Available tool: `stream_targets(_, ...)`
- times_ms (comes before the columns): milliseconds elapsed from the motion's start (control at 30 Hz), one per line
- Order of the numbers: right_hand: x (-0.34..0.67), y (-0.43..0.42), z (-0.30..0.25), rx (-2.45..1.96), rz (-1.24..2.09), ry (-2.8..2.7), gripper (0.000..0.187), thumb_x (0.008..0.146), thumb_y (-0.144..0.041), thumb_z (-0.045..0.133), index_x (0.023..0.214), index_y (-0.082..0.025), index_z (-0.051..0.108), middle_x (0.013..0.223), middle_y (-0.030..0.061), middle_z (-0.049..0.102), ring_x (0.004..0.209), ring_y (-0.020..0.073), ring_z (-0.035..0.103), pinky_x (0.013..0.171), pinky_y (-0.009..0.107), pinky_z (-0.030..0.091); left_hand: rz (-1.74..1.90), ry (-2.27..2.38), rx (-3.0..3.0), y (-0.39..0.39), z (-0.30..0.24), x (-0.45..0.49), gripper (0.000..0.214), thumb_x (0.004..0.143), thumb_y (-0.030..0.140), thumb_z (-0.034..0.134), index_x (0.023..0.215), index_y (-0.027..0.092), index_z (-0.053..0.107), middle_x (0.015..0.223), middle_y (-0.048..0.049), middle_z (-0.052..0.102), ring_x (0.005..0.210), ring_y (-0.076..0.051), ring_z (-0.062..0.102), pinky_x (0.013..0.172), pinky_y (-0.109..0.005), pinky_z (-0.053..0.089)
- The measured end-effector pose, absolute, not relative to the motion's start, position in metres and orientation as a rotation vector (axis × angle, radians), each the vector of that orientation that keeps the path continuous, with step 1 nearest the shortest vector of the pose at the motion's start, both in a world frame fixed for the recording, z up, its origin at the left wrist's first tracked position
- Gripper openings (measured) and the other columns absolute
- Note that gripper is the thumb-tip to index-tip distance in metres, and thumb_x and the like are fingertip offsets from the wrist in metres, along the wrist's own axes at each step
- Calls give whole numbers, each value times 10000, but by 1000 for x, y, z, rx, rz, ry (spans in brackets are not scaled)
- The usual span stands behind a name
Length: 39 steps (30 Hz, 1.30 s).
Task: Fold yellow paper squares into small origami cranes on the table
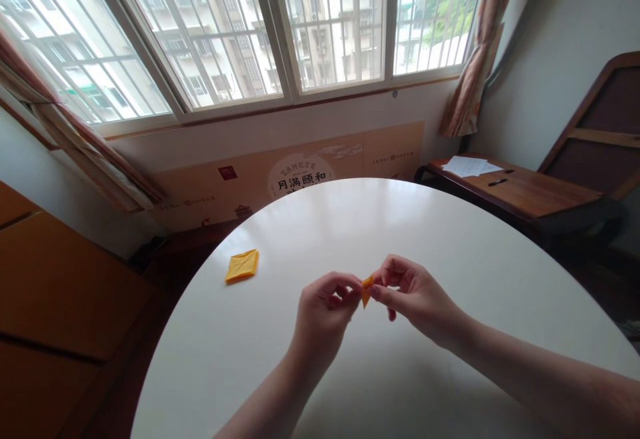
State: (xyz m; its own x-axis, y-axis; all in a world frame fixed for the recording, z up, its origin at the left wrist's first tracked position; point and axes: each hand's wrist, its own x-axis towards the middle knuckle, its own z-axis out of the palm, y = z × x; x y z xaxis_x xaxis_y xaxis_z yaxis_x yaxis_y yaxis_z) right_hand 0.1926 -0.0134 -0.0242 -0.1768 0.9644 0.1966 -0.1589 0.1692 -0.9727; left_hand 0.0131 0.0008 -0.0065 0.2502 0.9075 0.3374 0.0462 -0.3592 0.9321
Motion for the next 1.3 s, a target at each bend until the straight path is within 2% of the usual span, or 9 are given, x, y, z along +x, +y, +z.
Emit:
stream_targets(100,193,-14,-22,-881,1258,-1313,297,794,-318,815,772,-202,542,789,-13,601,641,129,568,466,212,501,1192,919,1481,0,-4,15,69,736,179,741,782,156,695,677,-19,671,556,-115,548,429,-185,461)
stream_targets(200,193,-14,-21,-891,1244,-1319,316,795,-334,811,766,-203,524,805,-11,606,625,123,561,456,211,493,1145,892,1366,1,0,15,144,721,237,779,803,146,702,727,-30,672,605,-124,562,440,-186,485)
stream_targets(333,193,-14,-20,-946,1188,-1374,306,850,-384,746,767,-203,513,812,14,638,617,124,557,455,216,472,1077,930,1264,3,3,15,245,740,343,782,851,128,742,705,-40,649,641,-135,555,446,-183,491)
stream_targets(467,193,-15,-20,-988,1046,-1450,268,861,-344,726,751,-204,525,788,29,652,644,137,567,485,226,462,953,967,1353,4,2,13,325,762,415,774,868,108,762,661,-41,645,580,-116,535,438,-178,477)
stream_targets(667,192,-15,-22,-988,939,-1482,232,851,-301,731,745,-207,548,769,22,650,665,147,582,492,228,445,921,1021,1471,4,0,11,316,787,422,746,844,112,771,682,-57,680,555,-115,526,423,-184,466)
stream_targets(833,192,-15,-23,-995,1020,-1458,238,854,-364,733,783,-201,574,791,23,657,659,145,596,498,233,470,936,1075,1583,4,2,11,284,812,397,703,801,119,763,638,-41,653,514,-110,505,434,-200,461)
stream_targets(1000,193,-14,-21,-994,1113,-1424,273,841,-408,747,813,-193,580,805,25,638,706,155,605,505,223,477,977,1099,1709,-1,5,11,266,842,381,667,789,133,748,672,-54,678,554,-136,551,467,-214,468)
stream_targets(1167,193,-13,-19,-978,1241,-1474,287,878,-463,695,935,-193,616,873,48,664,770,180,620,496,219,492,1051,1132,1759,-2,3,12,240,841,366,667,768,152,748,698,-65,715,607,-164,603,483,-218,462)
stream_targets(1300,193,-14,-19,-986,1226,-1529,274,924,-456,628,905,-185,665,814,29,634,692,149,580,485,214,486,1050,1149,1747,-1,2,12,237,833,368,669,778,157,763,696,-68,723,632,-178,624,487,-222,465)
